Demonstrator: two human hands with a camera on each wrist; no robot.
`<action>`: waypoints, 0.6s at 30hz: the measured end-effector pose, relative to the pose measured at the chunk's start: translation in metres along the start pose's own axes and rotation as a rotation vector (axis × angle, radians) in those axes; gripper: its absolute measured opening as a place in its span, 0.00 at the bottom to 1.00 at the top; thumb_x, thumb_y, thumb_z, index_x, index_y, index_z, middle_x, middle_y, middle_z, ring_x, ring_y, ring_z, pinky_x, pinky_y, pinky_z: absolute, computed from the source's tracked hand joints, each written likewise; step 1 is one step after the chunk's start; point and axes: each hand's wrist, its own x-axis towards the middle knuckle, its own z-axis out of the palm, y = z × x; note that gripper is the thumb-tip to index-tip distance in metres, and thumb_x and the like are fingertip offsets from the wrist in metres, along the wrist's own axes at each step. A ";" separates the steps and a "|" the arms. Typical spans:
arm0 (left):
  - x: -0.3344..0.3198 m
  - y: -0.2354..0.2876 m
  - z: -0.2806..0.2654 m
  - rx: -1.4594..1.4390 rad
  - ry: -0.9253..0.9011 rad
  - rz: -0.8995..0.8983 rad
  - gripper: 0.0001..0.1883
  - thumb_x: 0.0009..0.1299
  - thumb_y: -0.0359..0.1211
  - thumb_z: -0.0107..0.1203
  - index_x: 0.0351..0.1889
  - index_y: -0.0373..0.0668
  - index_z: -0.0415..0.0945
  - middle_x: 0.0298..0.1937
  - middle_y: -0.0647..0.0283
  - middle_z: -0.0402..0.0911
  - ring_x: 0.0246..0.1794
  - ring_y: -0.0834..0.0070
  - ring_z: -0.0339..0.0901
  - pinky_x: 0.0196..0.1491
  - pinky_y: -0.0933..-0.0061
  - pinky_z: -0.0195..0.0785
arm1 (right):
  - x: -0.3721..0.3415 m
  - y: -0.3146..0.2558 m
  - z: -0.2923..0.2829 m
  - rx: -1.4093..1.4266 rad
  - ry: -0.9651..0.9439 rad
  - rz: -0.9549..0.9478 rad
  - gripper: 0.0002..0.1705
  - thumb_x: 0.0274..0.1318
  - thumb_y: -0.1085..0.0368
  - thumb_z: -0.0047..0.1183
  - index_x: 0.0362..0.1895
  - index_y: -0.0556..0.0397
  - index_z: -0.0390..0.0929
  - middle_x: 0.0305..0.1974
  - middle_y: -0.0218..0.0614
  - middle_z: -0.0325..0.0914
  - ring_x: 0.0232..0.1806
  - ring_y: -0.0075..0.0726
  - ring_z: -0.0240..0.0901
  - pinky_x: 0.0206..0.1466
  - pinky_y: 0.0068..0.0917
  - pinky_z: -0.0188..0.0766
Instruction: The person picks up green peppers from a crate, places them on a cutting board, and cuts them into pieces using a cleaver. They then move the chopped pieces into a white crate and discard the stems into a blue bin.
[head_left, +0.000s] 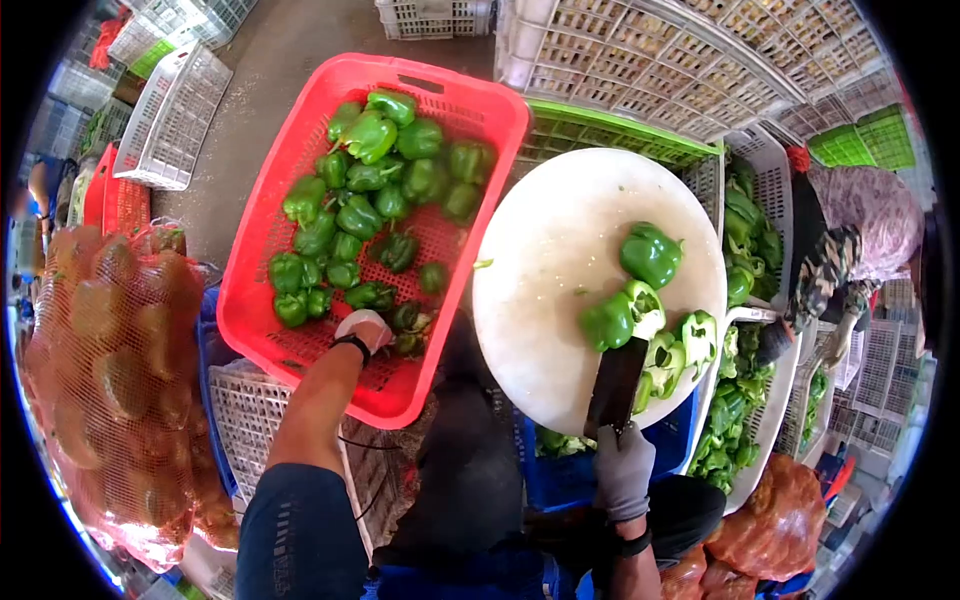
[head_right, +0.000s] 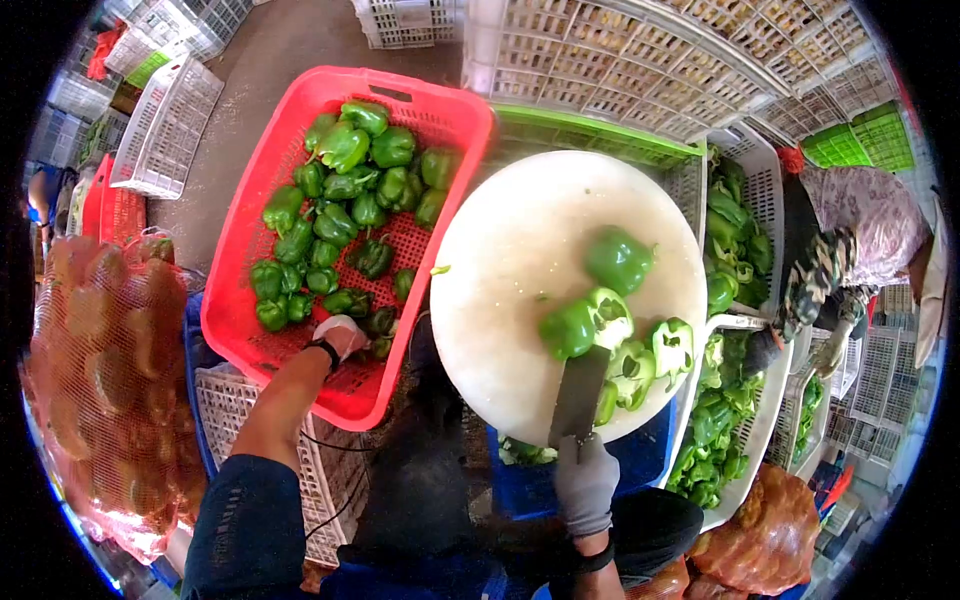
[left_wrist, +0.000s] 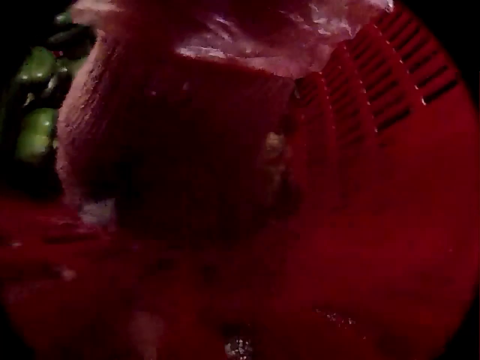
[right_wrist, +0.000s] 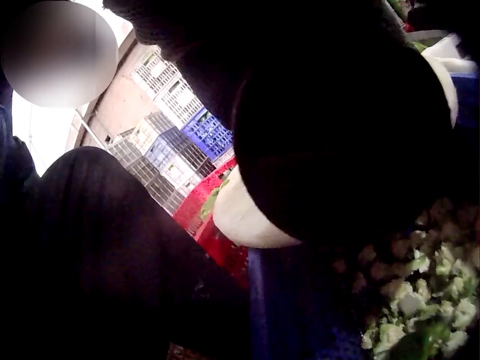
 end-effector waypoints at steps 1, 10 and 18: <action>-0.003 0.001 -0.004 -0.087 -0.001 -0.045 0.29 0.64 0.55 0.75 0.55 0.46 0.92 0.61 0.57 0.92 0.60 0.57 0.91 0.60 0.56 0.84 | 0.000 0.000 0.000 -0.009 0.005 -0.011 0.14 0.70 0.60 0.58 0.36 0.59 0.83 0.30 0.63 0.83 0.36 0.74 0.84 0.37 0.56 0.80; -0.142 0.013 -0.102 -0.299 0.262 0.280 0.42 0.55 0.45 0.78 0.67 0.35 0.81 0.60 0.37 0.87 0.61 0.40 0.86 0.64 0.48 0.82 | 0.000 0.004 -0.002 -0.029 0.077 -0.203 0.14 0.69 0.61 0.59 0.33 0.59 0.80 0.27 0.59 0.82 0.32 0.71 0.83 0.33 0.55 0.77; -0.260 0.035 -0.138 -0.460 0.864 0.522 0.34 0.51 0.32 0.76 0.59 0.38 0.81 0.56 0.41 0.83 0.59 0.40 0.82 0.64 0.50 0.78 | 0.002 0.027 0.007 -0.083 0.100 -0.192 0.18 0.70 0.52 0.59 0.33 0.53 0.82 0.26 0.58 0.83 0.31 0.72 0.83 0.38 0.63 0.80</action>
